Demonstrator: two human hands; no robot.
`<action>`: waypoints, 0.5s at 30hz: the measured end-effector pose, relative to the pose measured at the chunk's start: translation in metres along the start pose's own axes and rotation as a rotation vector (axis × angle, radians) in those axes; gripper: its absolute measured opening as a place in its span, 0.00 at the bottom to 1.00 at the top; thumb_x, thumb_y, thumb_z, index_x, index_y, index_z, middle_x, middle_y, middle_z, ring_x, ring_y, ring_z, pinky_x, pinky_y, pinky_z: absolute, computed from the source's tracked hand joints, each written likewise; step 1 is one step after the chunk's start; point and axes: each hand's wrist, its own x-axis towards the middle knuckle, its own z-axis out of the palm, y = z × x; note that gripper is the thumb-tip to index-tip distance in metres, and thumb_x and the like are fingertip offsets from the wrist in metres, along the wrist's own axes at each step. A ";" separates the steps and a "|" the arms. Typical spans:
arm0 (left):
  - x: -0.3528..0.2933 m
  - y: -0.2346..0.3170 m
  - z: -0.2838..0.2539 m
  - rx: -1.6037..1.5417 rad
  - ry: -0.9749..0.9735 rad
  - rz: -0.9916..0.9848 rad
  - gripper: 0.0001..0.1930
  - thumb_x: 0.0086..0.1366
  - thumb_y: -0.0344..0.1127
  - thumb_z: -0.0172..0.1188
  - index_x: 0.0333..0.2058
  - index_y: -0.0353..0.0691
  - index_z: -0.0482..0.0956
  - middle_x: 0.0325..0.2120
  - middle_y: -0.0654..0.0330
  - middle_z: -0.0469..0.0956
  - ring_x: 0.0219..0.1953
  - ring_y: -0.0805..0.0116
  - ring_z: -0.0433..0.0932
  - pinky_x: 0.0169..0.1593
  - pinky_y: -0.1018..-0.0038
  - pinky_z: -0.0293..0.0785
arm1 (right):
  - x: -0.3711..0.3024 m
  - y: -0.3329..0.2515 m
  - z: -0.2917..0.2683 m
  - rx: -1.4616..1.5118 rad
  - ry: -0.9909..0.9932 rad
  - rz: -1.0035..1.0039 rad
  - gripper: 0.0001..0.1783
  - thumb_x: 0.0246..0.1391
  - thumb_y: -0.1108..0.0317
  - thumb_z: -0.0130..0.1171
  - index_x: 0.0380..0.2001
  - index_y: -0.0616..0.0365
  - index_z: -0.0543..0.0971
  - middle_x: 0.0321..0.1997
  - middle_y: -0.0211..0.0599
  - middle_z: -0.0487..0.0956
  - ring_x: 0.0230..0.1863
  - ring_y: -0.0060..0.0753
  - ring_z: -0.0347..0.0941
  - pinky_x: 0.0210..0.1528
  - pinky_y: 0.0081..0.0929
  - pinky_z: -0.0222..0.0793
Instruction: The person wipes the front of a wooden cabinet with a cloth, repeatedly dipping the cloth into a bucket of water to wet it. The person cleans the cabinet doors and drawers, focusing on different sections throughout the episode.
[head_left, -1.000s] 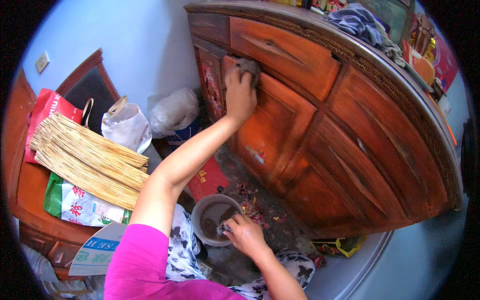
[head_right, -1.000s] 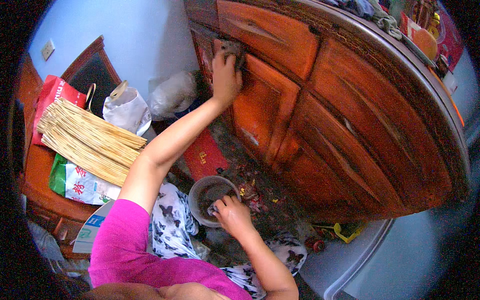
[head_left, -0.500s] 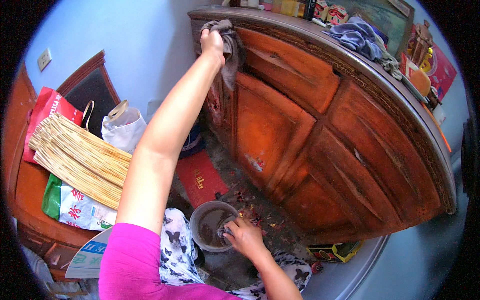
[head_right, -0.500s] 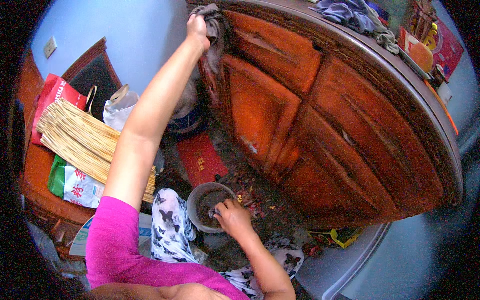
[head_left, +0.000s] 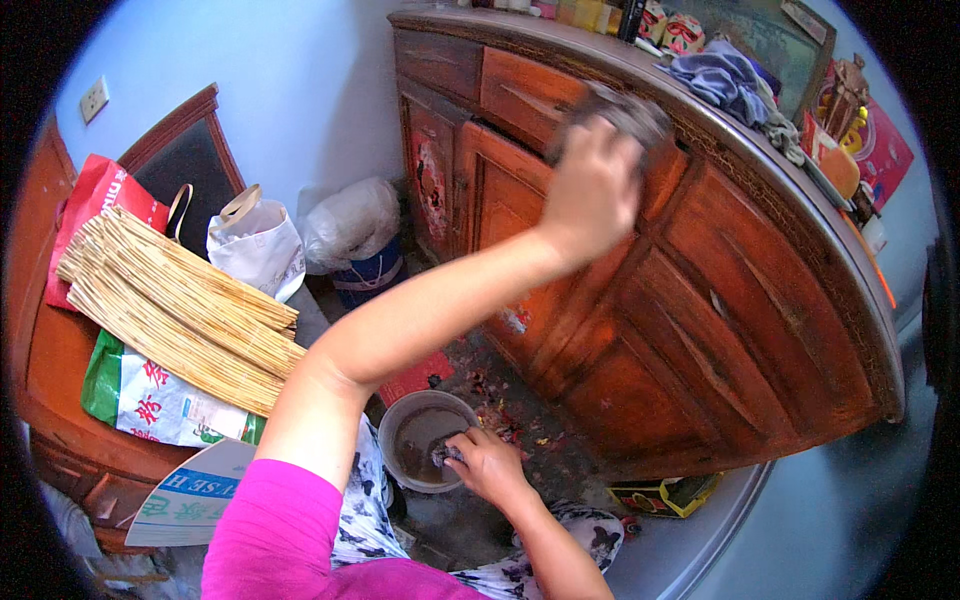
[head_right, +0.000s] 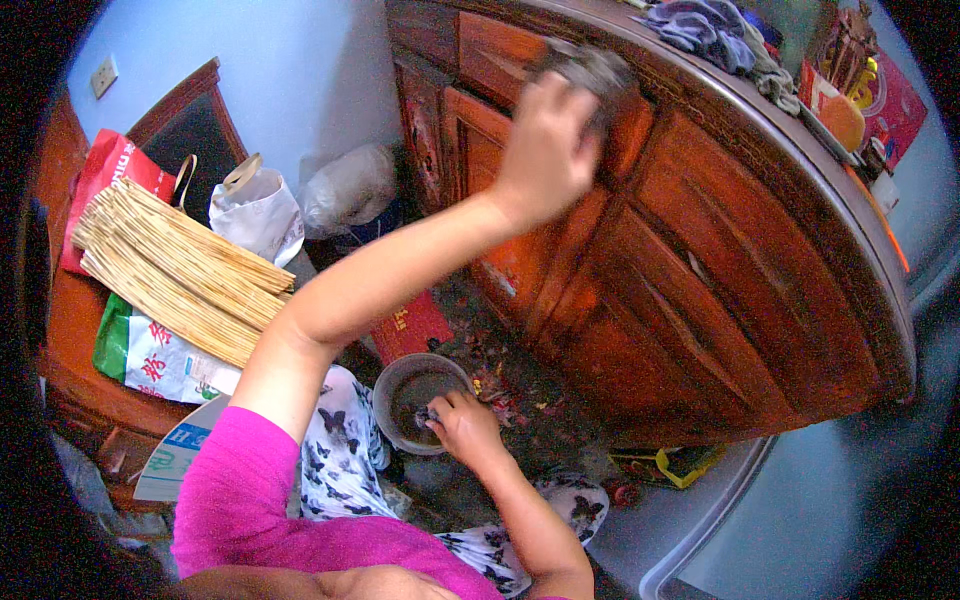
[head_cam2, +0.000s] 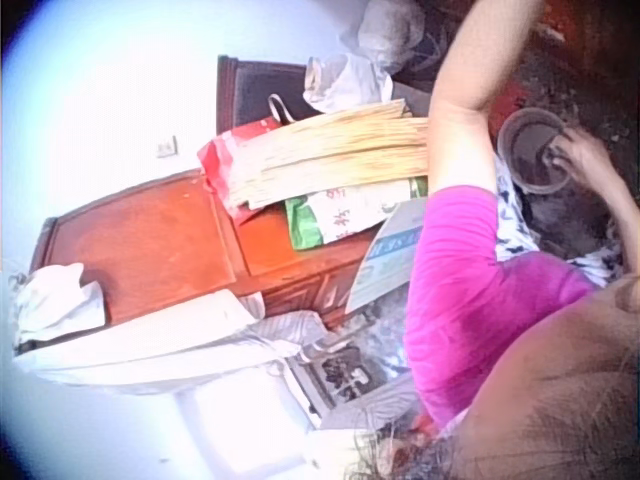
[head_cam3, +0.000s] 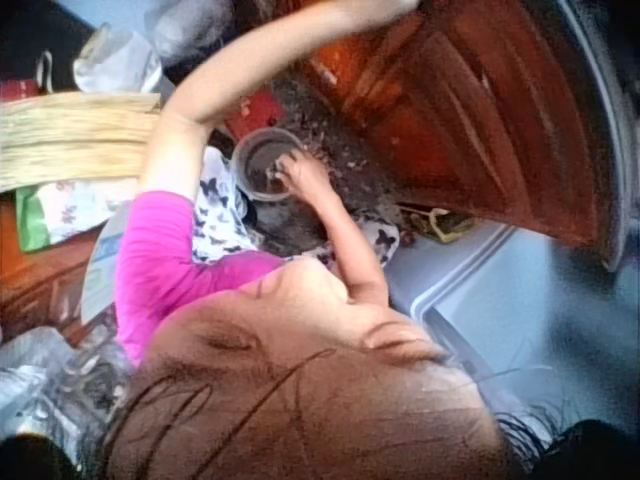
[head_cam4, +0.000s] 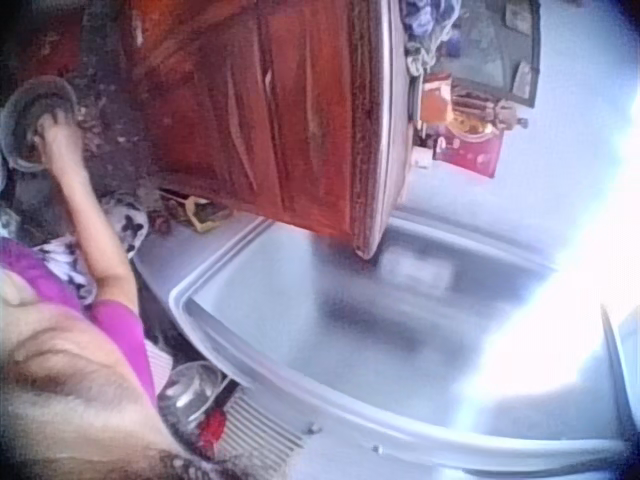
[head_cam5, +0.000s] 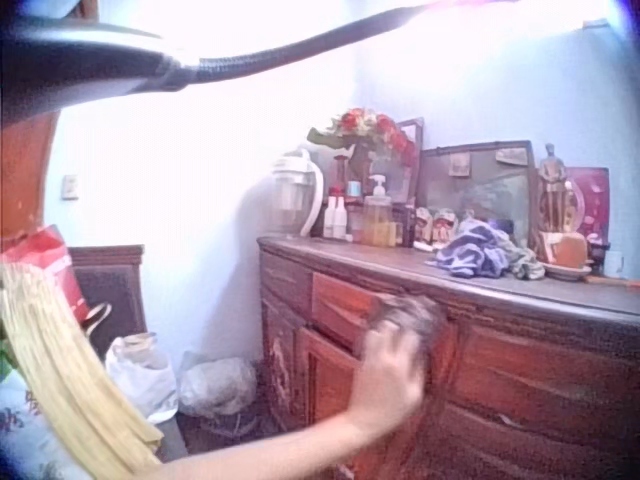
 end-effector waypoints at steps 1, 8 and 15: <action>-0.007 0.010 0.001 -0.237 -0.057 0.042 0.21 0.58 0.27 0.62 0.52 0.36 0.75 0.46 0.44 0.75 0.54 0.40 0.73 0.61 0.54 0.70 | 0.001 0.001 0.002 0.037 -0.019 0.028 0.19 0.55 0.60 0.70 0.47 0.52 0.79 0.43 0.43 0.80 0.47 0.54 0.79 0.45 0.47 0.78; -0.116 0.028 -0.042 -1.263 -0.141 -0.867 0.21 0.67 0.27 0.57 0.59 0.35 0.71 0.51 0.60 0.78 0.55 0.70 0.76 0.64 0.69 0.69 | 0.005 0.038 0.042 0.262 0.186 0.259 0.33 0.54 0.53 0.73 0.59 0.55 0.76 0.52 0.48 0.80 0.54 0.54 0.77 0.57 0.41 0.73; -0.206 -0.051 -0.125 -1.756 0.377 -1.546 0.28 0.71 0.54 0.48 0.55 0.36 0.79 0.50 0.50 0.84 0.51 0.51 0.83 0.61 0.57 0.75 | -0.002 0.057 0.036 0.226 0.115 0.373 0.28 0.56 0.60 0.71 0.57 0.58 0.78 0.53 0.49 0.79 0.58 0.52 0.75 0.61 0.44 0.70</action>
